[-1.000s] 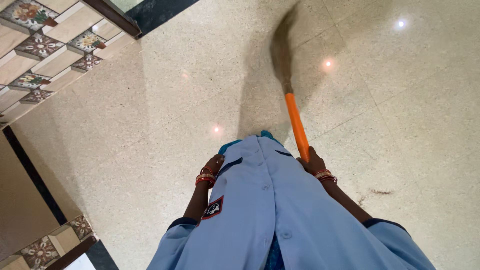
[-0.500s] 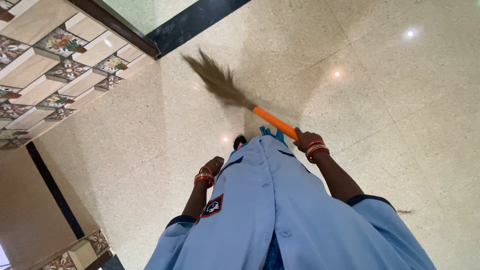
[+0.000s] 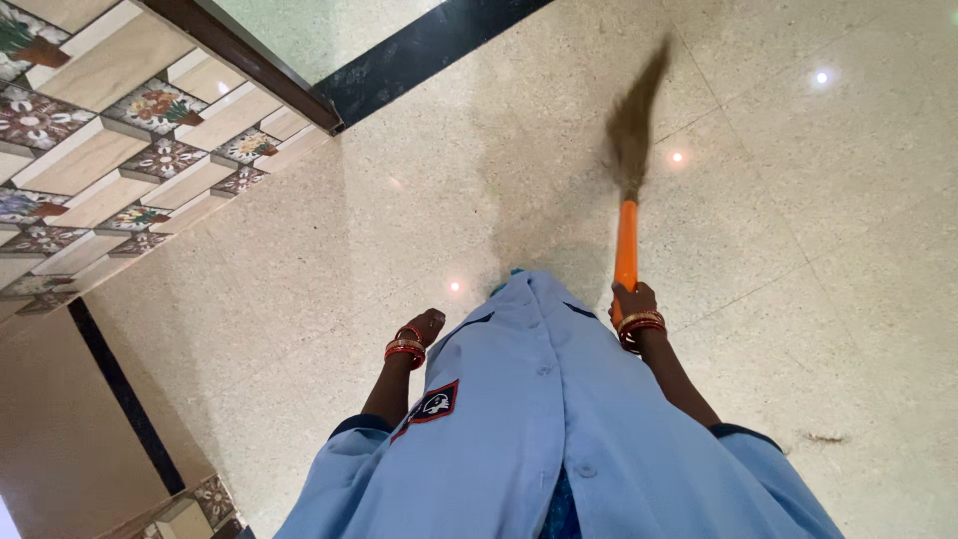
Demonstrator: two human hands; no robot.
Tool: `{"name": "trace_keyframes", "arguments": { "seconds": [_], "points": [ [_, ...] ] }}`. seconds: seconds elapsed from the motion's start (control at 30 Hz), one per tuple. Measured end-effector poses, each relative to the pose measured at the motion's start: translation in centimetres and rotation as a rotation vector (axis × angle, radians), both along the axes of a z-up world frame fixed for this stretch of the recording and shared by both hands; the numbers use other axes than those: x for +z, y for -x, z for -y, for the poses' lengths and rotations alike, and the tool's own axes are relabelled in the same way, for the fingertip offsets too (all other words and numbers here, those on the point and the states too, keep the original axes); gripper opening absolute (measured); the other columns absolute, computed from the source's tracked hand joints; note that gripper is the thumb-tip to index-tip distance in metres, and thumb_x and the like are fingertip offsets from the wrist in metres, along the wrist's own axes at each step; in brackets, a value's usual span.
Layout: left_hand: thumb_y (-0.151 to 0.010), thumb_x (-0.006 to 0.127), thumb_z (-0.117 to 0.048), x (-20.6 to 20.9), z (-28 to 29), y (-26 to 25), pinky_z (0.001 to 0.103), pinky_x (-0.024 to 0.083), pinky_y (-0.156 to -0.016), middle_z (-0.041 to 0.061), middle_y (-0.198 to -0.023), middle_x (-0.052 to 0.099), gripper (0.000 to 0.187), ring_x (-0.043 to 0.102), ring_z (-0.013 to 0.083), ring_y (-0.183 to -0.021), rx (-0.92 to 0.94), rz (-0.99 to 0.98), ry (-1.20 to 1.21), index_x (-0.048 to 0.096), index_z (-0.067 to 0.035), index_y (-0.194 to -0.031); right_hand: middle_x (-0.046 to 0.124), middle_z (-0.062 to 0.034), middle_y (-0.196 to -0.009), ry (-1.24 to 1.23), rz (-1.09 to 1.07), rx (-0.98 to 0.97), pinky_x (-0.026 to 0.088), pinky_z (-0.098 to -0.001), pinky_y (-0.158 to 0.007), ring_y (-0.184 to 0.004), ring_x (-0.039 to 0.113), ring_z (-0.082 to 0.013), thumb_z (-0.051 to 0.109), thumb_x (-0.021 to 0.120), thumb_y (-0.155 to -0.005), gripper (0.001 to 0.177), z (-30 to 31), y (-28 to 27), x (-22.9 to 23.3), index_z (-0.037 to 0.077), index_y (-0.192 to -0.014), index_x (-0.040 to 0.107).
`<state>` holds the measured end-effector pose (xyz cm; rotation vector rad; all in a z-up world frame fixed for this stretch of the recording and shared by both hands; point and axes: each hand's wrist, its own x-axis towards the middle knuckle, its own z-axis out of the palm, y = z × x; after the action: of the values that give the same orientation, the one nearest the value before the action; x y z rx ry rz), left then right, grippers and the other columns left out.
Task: The person sweeps the tiled floor using a broom, moving the broom across the surface to gather debris while walking forward.
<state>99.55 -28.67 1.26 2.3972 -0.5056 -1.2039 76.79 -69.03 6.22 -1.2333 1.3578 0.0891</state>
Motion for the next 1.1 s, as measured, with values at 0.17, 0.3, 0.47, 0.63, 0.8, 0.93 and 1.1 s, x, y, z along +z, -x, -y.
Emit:
{"name": "trace_keyframes", "arguments": {
  "seconds": [0.17,0.3,0.47,0.63,0.8,0.93,1.1],
  "points": [
    [-0.099,0.052,-0.041,-0.6,-1.0,-1.7,0.047,0.054,-0.097,0.019,-0.118,0.073,0.04,0.068,0.039,-0.113,-0.023,-0.051,0.022,0.066,-0.013,-0.122,0.062,-0.015,-0.078,0.092,-0.014,-0.023,0.051,-0.044,-0.051,-0.06,0.062,-0.0264,0.028,0.071,-0.093,0.038,-3.0,0.9,0.2,-0.002,-0.109,0.057],
    [-0.099,0.053,-0.04,-1.9,-1.7,-3.1,0.048,0.052,-0.098,0.019,-0.12,0.072,0.037,0.067,0.0389,-0.115,-0.095,-0.064,-0.026,0.067,-0.012,-0.121,0.07,-0.0249,-0.097,0.516,-0.205,0.512,0.057,-0.0529,-0.071,-0.083,0.069,-0.0417,0.042,0.072,-0.088,0.056,-2.7,2.1,-0.2,0.004,-0.124,0.054],
    [-0.1,0.053,-0.039,-1.5,-0.2,-4.3,0.049,0.052,-0.098,0.019,-0.12,0.071,0.036,0.066,0.0391,-0.114,-0.124,-0.105,-0.125,0.067,-0.014,-0.122,0.072,-0.0284,-0.102,0.512,-0.394,0.921,0.057,-0.0553,-0.077,-0.09,0.071,-0.046,0.049,0.062,-0.094,0.086,-0.8,-0.6,-1.8,0.012,-0.161,0.024],
    [-0.1,0.055,-0.036,-1.4,2.5,-4.6,0.048,0.054,-0.095,0.018,-0.118,0.073,0.035,0.069,0.0383,-0.112,-0.007,-0.022,0.09,0.066,-0.013,-0.122,0.071,-0.022,-0.106,0.545,-0.412,1.354,0.058,-0.0528,-0.077,-0.093,0.072,-0.0411,0.045,0.064,-0.094,0.078,0.2,-7.7,-4.0,0.018,-0.158,0.028],
    [-0.098,0.055,-0.039,-2.0,3.2,-2.6,0.046,0.055,-0.094,0.017,-0.117,0.074,0.037,0.069,0.0368,-0.111,0.125,0.049,0.198,0.066,-0.011,-0.12,0.073,-0.0202,-0.103,0.497,-0.395,1.513,0.059,-0.0507,-0.079,-0.092,0.073,-0.0386,0.044,0.064,-0.095,0.076,4.7,-13.2,-3.0,0.019,-0.157,0.029],
    [-0.102,0.046,-0.037,-1.7,4.7,-1.2,0.046,0.056,-0.095,0.024,-0.112,0.074,0.042,0.075,0.0361,-0.105,-0.029,-0.117,-0.235,0.071,-0.004,-0.112,0.075,-0.0196,-0.1,0.483,-0.398,1.339,0.059,-0.0521,-0.077,-0.09,0.074,-0.0389,0.041,0.063,-0.096,0.07,10.9,-16.7,-1.7,0.02,-0.155,0.033],
    [-0.103,0.046,-0.036,-0.1,9.4,-0.9,0.049,0.055,-0.091,0.028,-0.113,0.069,0.042,0.068,0.0417,-0.111,0.051,-0.161,-0.201,0.067,-0.001,-0.113,0.075,-0.0216,-0.101,0.564,-0.332,1.138,0.057,-0.0533,-0.077,-0.09,0.073,-0.0415,0.042,0.067,-0.094,0.065,18.7,-17.8,-3.1,0.018,-0.149,0.042]
  ]
}}
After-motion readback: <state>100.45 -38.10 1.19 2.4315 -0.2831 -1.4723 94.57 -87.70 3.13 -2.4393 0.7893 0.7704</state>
